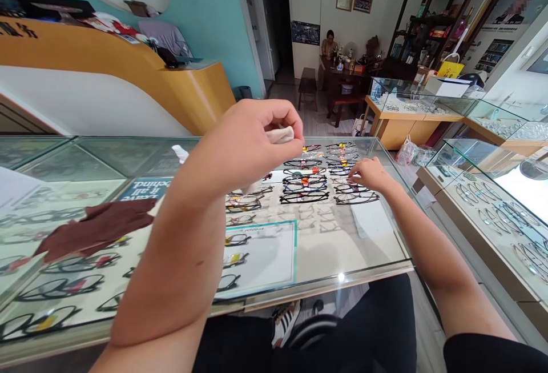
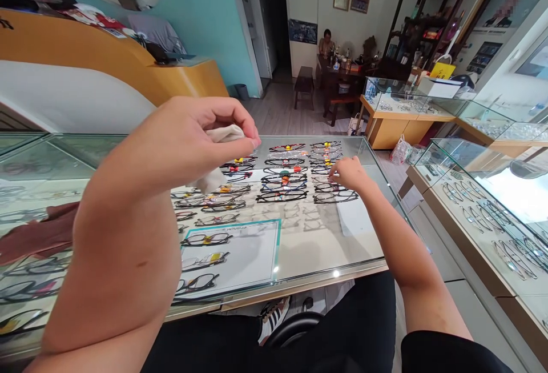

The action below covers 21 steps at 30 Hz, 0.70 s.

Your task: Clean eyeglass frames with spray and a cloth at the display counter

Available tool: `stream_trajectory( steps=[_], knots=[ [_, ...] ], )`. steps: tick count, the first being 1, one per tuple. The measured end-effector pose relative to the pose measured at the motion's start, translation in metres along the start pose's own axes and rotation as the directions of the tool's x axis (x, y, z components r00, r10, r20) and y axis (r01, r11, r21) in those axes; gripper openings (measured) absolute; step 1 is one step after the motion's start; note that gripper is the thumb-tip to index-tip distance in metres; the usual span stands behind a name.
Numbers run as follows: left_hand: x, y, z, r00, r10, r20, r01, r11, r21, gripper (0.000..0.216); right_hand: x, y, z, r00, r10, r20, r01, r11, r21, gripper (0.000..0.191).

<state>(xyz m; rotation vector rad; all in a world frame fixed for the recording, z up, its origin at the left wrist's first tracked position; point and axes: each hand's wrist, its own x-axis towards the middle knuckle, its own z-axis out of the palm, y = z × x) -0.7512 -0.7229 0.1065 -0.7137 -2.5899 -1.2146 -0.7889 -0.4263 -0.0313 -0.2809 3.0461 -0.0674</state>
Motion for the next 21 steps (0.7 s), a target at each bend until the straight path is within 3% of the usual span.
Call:
stream_trajectory(
  steps=[6,13,16,21],
  knots=[
    [-0.001,0.003,0.002,0.993,-0.122,-0.008,0.122,0.992,0.026,0.012,0.002,0.0,0.002,1.0,0.01,0.003,-0.01,1.0,-0.013,0.021],
    [0.004,-0.029,0.008,0.984,0.177,-0.039,-0.181,0.965,-0.19,0.014,0.002,-0.001,0.002,1.0,0.015,-0.01,-0.015,1.0,-0.017,0.022],
    [0.004,-0.029,0.008,0.985,0.17,-0.041,-0.175,0.965,-0.197,0.014,0.0,0.0,0.001,0.999,0.018,-0.048,-0.018,1.0,-0.017,0.028],
    [0.001,-0.013,0.003,0.997,0.079,0.006,-0.079,0.994,-0.07,0.012,0.0,0.002,0.004,0.993,-0.016,-0.113,0.014,1.0,-0.016,0.038]
  ],
)
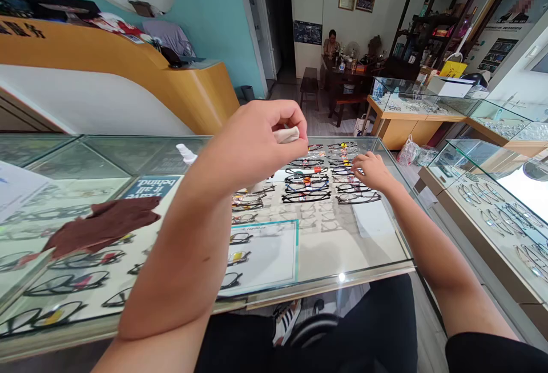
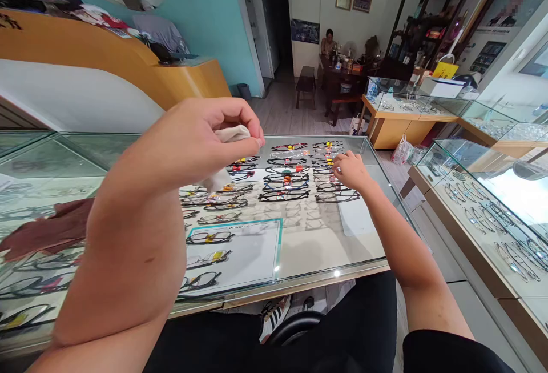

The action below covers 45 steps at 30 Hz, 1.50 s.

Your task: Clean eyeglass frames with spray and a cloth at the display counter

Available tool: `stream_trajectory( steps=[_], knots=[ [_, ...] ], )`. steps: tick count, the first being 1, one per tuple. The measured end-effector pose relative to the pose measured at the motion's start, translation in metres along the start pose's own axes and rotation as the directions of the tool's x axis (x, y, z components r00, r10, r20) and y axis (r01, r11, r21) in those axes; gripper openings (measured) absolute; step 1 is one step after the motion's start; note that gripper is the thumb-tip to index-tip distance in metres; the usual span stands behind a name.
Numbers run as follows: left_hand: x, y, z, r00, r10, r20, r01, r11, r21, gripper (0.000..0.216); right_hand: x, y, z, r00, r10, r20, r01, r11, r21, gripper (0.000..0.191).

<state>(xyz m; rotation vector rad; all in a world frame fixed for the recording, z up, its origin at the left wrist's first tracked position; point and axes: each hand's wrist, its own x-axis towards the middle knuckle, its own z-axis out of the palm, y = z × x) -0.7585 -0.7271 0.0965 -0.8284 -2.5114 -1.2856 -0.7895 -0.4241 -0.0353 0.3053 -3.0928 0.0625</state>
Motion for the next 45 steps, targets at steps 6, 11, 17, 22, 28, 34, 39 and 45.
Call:
stream_trajectory(
  steps=[6,11,17,22,28,34,39,45],
  knots=[
    [0.0,-0.001,0.003,0.999,0.018,-0.045,-0.017,1.0,0.019,0.012,0.004,0.0,0.009,0.997,-0.032,0.07,0.032,0.999,-0.009,0.041],
    [0.002,-0.011,0.006,0.997,0.058,-0.05,-0.061,0.997,-0.049,0.016,0.004,-0.002,0.011,0.996,-0.04,0.075,0.039,0.999,0.004,0.042],
    [0.005,-0.021,0.009,0.992,0.068,-0.105,-0.077,0.993,-0.088,0.017,0.002,0.005,0.003,0.999,-0.035,0.016,0.034,0.999,0.029,0.043],
    [0.006,-0.022,0.006,0.987,0.106,-0.121,-0.127,0.976,-0.179,0.017,-0.004,0.012,-0.01,0.975,-0.051,-0.218,0.095,0.976,0.195,0.043],
    [0.001,-0.005,-0.005,0.991,0.089,-0.102,-0.097,0.993,-0.069,0.013,-0.001,-0.018,-0.047,0.859,-0.11,-0.5,0.293,0.906,0.305,0.035],
    [0.003,0.003,-0.004,0.996,0.046,-0.079,-0.048,0.999,-0.023,0.01,-0.006,-0.067,-0.112,0.681,-0.201,-0.705,0.468,0.859,0.208,0.032],
    [0.007,-0.003,0.003,0.995,0.061,-0.075,-0.073,0.982,-0.172,0.027,-0.02,-0.1,-0.124,0.567,-0.227,-0.792,0.498,0.86,0.111,0.035],
    [0.011,-0.008,0.016,0.973,0.079,-0.218,-0.141,0.949,-0.283,0.046,-0.025,-0.113,-0.112,0.504,-0.231,-0.832,0.44,0.898,0.018,0.038]
  ],
)
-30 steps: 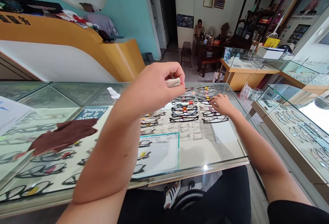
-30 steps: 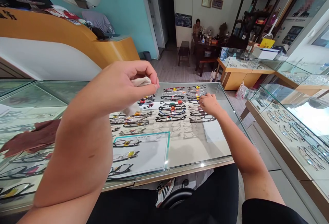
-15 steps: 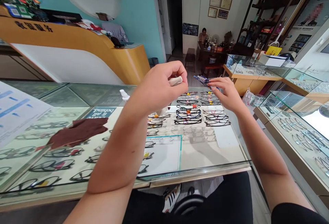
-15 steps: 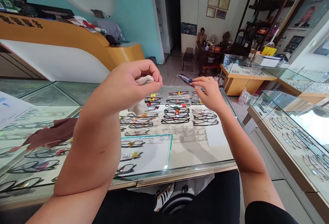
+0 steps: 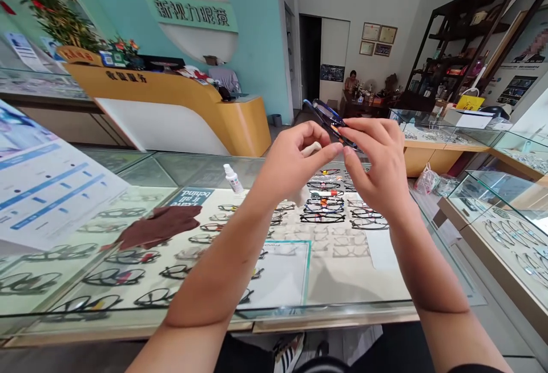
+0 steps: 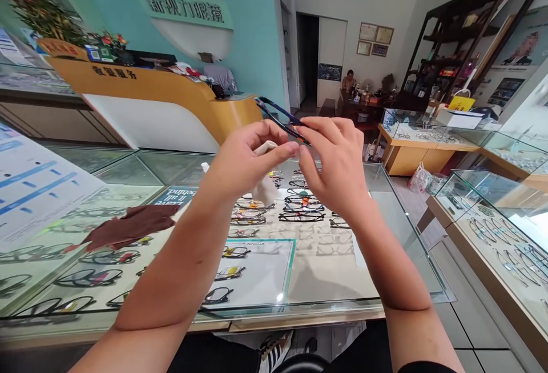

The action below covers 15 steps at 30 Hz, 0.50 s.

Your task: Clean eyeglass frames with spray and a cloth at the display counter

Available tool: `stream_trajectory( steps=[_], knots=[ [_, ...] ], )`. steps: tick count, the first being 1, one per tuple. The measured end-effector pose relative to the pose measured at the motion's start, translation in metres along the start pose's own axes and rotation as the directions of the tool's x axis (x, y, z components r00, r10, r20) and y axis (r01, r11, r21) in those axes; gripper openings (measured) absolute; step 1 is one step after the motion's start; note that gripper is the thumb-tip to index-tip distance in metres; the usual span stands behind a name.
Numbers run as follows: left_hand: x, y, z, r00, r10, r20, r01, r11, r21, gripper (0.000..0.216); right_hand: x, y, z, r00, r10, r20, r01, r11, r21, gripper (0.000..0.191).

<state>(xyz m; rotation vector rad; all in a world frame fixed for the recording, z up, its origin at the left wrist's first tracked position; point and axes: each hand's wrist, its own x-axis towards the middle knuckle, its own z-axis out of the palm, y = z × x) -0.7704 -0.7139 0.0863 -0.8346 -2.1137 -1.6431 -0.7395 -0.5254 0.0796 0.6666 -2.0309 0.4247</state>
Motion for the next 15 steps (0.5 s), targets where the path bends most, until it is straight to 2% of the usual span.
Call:
stream_trajectory(
  steps=[5,10,13,15],
  knots=[
    [0.003,-0.01,0.01,0.976,0.13,-0.174,-0.146,0.985,-0.086,0.051,-0.001,-0.007,0.004,0.999,0.025,0.046,-0.025,1.0,0.005,0.043],
    [0.006,-0.018,0.017,0.936,0.197,-0.293,-0.23,0.97,-0.083,0.049,0.0,-0.008,0.005,0.997,0.025,0.066,-0.025,1.0,0.004,0.045],
    [0.007,-0.024,0.021,0.907,0.247,-0.341,-0.279,0.959,-0.048,0.045,0.001,-0.009,0.006,0.999,0.039,0.037,-0.039,0.999,0.02,0.039],
    [0.008,-0.029,0.023,0.871,0.31,-0.382,-0.332,0.943,0.008,0.038,0.002,-0.01,0.007,0.995,0.098,-0.027,-0.094,0.989,0.114,0.033]
  ],
)
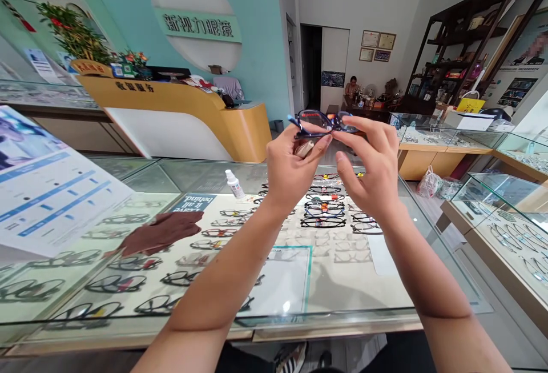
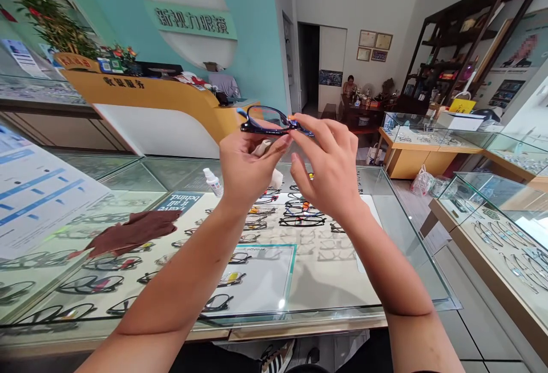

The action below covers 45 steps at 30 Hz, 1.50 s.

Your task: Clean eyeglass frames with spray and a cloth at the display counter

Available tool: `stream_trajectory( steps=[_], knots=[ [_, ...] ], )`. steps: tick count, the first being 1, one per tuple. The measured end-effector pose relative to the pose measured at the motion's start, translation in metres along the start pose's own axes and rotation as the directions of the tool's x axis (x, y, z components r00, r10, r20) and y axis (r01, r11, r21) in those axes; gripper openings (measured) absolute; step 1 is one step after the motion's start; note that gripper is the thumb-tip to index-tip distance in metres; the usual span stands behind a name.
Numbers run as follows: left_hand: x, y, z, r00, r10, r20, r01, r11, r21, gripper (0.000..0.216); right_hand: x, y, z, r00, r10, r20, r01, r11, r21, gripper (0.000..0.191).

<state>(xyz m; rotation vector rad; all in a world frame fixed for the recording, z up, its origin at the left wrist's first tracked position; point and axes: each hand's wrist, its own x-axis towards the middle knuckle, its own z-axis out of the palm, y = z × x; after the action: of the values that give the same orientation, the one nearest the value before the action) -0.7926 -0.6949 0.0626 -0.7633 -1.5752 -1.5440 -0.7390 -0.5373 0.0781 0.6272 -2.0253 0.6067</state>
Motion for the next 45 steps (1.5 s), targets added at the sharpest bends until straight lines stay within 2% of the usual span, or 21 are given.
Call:
stream_trajectory(
  steps=[2,3,5,7,10,13,15,20,23,26,28,31,35,38,42,45],
  knots=[
    [-0.001,-0.006,0.0,0.994,0.097,-0.044,-0.094,0.993,0.067,0.031,0.001,0.001,0.002,0.989,0.137,-0.058,-0.122,0.972,0.203,0.03],
    [-0.002,-0.009,-0.001,0.988,0.149,-0.05,-0.143,0.984,0.11,0.028,0.002,0.003,0.004,0.973,0.227,-0.039,-0.201,0.92,0.336,0.03],
    [-0.003,-0.014,-0.001,0.968,0.249,-0.038,-0.238,0.953,0.186,0.023,0.004,0.007,0.007,0.922,0.371,0.112,-0.364,0.729,0.579,0.035],
    [-0.005,-0.018,-0.002,0.949,0.315,0.0,-0.305,0.92,0.246,0.021,0.006,0.012,0.011,0.862,0.414,0.292,-0.484,0.503,0.716,0.041],
    [-0.006,-0.023,0.0,0.93,0.365,0.049,-0.36,0.871,0.333,0.021,0.009,0.015,0.014,0.81,0.413,0.416,-0.548,0.281,0.788,0.05],
    [-0.007,-0.026,0.002,0.903,0.425,0.07,-0.419,0.83,0.367,0.02,0.01,0.016,0.015,0.785,0.404,0.469,-0.565,0.156,0.81,0.051],
    [-0.007,-0.026,0.002,0.904,0.421,0.072,-0.418,0.835,0.358,0.02,0.01,0.017,0.015,0.772,0.398,0.496,-0.575,0.103,0.812,0.048],
    [-0.004,-0.023,0.0,0.946,0.321,0.037,-0.317,0.898,0.305,0.024,0.011,0.024,0.013,0.742,0.417,0.525,-0.592,0.04,0.805,0.032],
    [-0.002,-0.021,0.001,0.961,0.273,-0.044,-0.258,0.943,0.21,0.026,0.013,0.029,0.008,0.741,0.393,0.545,-0.595,0.007,0.804,0.026],
    [0.002,-0.021,0.001,0.983,0.126,-0.135,-0.114,0.989,0.095,0.031,0.015,0.033,0.0,0.726,0.337,0.599,-0.633,-0.013,0.774,0.025],
    [0.008,-0.023,-0.002,0.989,0.0,-0.146,0.002,1.0,0.018,0.037,0.016,0.036,-0.005,0.718,0.294,0.631,-0.657,-0.013,0.754,0.026],
    [0.02,-0.027,-0.012,0.984,-0.146,-0.105,0.139,0.988,-0.067,0.045,0.016,0.04,-0.009,0.718,0.237,0.655,-0.672,-0.009,0.74,0.032],
    [0.031,-0.031,-0.024,0.959,-0.28,-0.045,0.272,0.953,-0.133,0.043,0.015,0.043,-0.005,0.705,0.203,0.68,-0.696,0.009,0.718,0.035],
    [0.032,-0.031,-0.024,0.936,-0.351,-0.004,0.344,0.92,-0.189,0.043,0.015,0.042,-0.001,0.706,0.217,0.675,-0.694,0.02,0.72,0.034],
    [0.028,-0.028,-0.021,0.903,-0.414,0.112,0.429,0.882,-0.197,0.047,0.016,0.042,-0.001,0.741,0.258,0.62,-0.649,0.035,0.76,0.035],
    [0.027,-0.027,-0.02,0.882,-0.453,0.133,0.472,0.852,-0.226,0.053,0.015,0.043,-0.002,0.759,0.286,0.585,-0.621,0.047,0.782,0.038]
  ],
)
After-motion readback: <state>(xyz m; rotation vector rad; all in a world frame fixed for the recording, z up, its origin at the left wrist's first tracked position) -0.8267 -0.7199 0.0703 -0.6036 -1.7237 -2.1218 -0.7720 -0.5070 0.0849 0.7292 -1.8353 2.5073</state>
